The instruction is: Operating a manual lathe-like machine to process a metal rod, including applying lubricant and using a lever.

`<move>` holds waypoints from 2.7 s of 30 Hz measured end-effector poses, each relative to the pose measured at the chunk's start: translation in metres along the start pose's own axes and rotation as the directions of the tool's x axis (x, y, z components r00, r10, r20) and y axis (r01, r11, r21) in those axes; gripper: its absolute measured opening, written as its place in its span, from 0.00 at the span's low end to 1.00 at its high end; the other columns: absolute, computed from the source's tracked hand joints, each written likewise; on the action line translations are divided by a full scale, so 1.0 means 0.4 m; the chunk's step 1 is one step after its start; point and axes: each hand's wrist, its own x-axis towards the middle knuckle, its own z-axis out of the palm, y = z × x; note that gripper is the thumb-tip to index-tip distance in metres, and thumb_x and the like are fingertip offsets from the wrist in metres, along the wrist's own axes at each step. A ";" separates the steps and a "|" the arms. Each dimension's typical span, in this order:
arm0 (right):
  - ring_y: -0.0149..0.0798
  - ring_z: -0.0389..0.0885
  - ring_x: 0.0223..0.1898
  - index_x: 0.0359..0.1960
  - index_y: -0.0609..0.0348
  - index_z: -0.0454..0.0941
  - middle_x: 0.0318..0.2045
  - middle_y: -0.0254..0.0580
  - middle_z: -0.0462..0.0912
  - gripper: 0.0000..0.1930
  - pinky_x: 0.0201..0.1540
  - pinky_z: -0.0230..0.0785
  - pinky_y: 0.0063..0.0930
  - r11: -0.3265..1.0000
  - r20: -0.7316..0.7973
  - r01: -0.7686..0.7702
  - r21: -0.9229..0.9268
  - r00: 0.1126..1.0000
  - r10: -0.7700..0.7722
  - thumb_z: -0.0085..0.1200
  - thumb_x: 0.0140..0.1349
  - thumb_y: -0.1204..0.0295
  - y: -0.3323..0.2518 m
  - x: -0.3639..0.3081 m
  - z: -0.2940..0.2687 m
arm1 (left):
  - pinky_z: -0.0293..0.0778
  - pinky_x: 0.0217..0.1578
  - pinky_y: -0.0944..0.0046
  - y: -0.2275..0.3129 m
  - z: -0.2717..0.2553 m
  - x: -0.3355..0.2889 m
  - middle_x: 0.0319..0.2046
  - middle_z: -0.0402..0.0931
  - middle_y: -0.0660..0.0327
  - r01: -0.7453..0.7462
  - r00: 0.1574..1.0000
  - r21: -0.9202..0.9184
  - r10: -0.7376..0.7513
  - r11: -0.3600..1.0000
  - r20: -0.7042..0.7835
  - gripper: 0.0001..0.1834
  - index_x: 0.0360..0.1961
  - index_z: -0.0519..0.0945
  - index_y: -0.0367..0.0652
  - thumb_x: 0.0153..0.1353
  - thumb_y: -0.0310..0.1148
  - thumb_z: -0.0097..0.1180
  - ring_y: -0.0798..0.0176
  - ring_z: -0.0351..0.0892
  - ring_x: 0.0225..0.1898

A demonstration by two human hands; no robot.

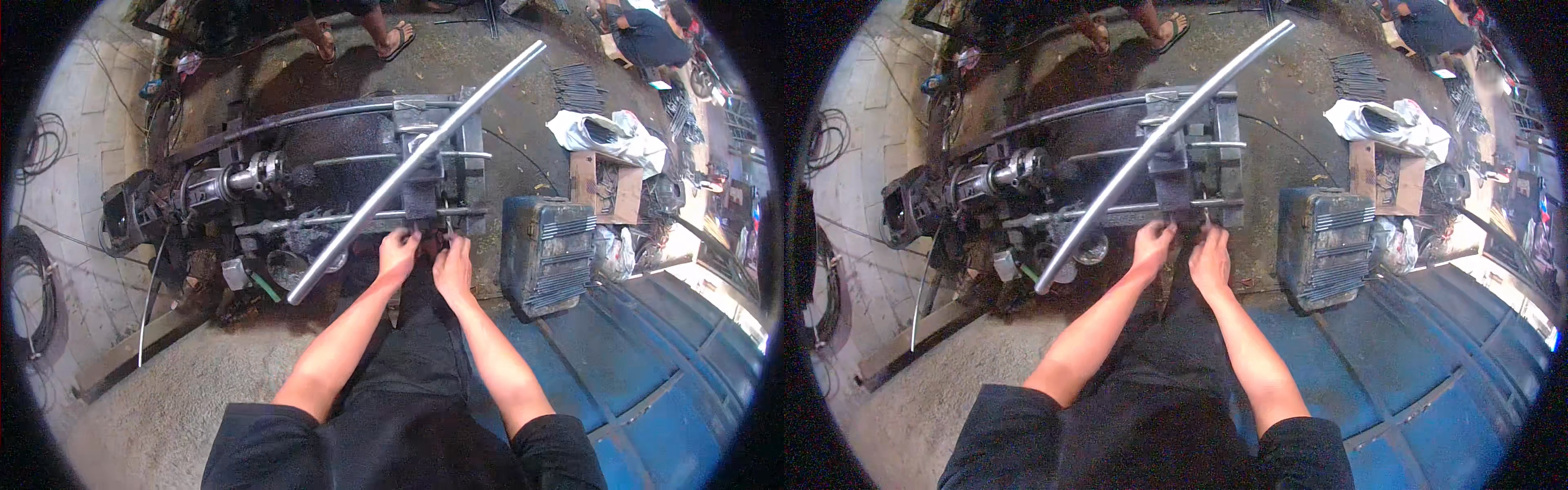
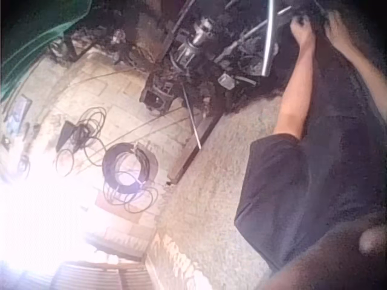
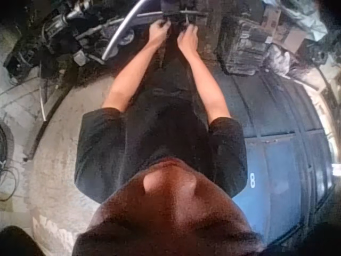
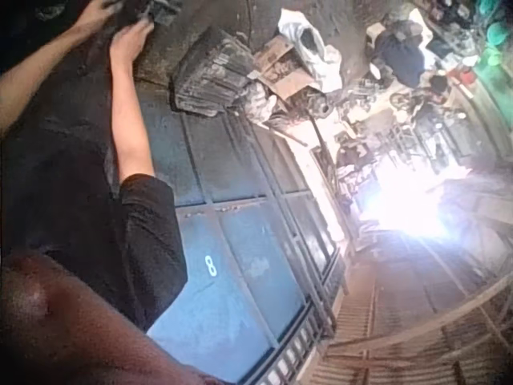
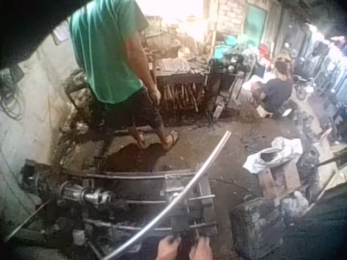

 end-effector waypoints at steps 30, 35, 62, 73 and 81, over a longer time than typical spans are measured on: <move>0.49 0.82 0.47 0.50 0.64 0.76 0.41 0.58 0.82 0.20 0.49 0.72 0.37 0.673 0.665 0.497 0.548 0.230 -0.711 0.56 0.58 0.66 -0.683 -0.245 0.099 | 0.76 0.27 0.67 -0.109 -0.586 -0.473 0.31 0.77 0.60 -0.500 0.615 -0.705 -0.367 0.503 -0.698 0.12 0.44 0.74 0.41 0.67 0.38 0.51 0.65 0.81 0.30; 0.34 0.81 0.40 0.48 0.69 0.76 0.37 0.48 0.83 0.16 0.44 0.72 0.27 0.727 0.667 0.173 0.664 0.303 -0.681 0.53 0.62 0.70 -0.920 -0.287 0.279 | 0.74 0.25 0.71 -0.099 -0.864 -0.412 0.30 0.80 0.59 -0.608 0.466 -0.470 -0.192 0.640 -0.864 0.20 0.54 0.71 0.36 0.63 0.33 0.57 0.69 0.79 0.27; 0.23 0.67 0.20 0.50 0.59 0.71 0.25 0.30 0.70 0.12 0.18 0.61 0.18 0.473 0.713 -0.565 0.676 0.663 -0.226 0.42 0.70 0.68 -1.430 -0.349 0.566 | 0.75 0.43 0.67 0.001 -1.465 -0.438 0.39 0.81 0.59 -0.606 0.759 -0.218 0.475 0.765 -0.446 0.28 0.62 0.68 0.38 0.59 0.27 0.57 0.70 0.79 0.40; 0.23 0.60 0.15 0.48 0.58 0.71 0.23 0.29 0.68 0.11 0.16 0.56 0.19 0.635 0.617 -0.456 0.624 0.786 -0.042 0.41 0.68 0.72 -1.563 -0.302 0.755 | 0.73 0.47 0.60 -0.059 -1.847 -0.137 0.36 0.83 0.51 -0.507 0.838 0.033 0.502 0.861 -0.212 0.35 0.65 0.64 0.38 0.58 0.37 0.60 0.62 0.82 0.39; 0.22 0.61 0.15 0.55 0.58 0.68 0.22 0.29 0.66 0.14 0.15 0.56 0.19 0.803 0.488 -0.298 0.516 0.873 0.011 0.40 0.70 0.71 -1.619 -0.307 0.913 | 0.57 0.63 0.51 -0.140 -2.256 0.159 0.60 0.66 0.49 -0.309 0.689 0.673 0.646 0.672 -0.329 0.36 0.65 0.63 0.43 0.58 0.45 0.56 0.46 0.62 0.63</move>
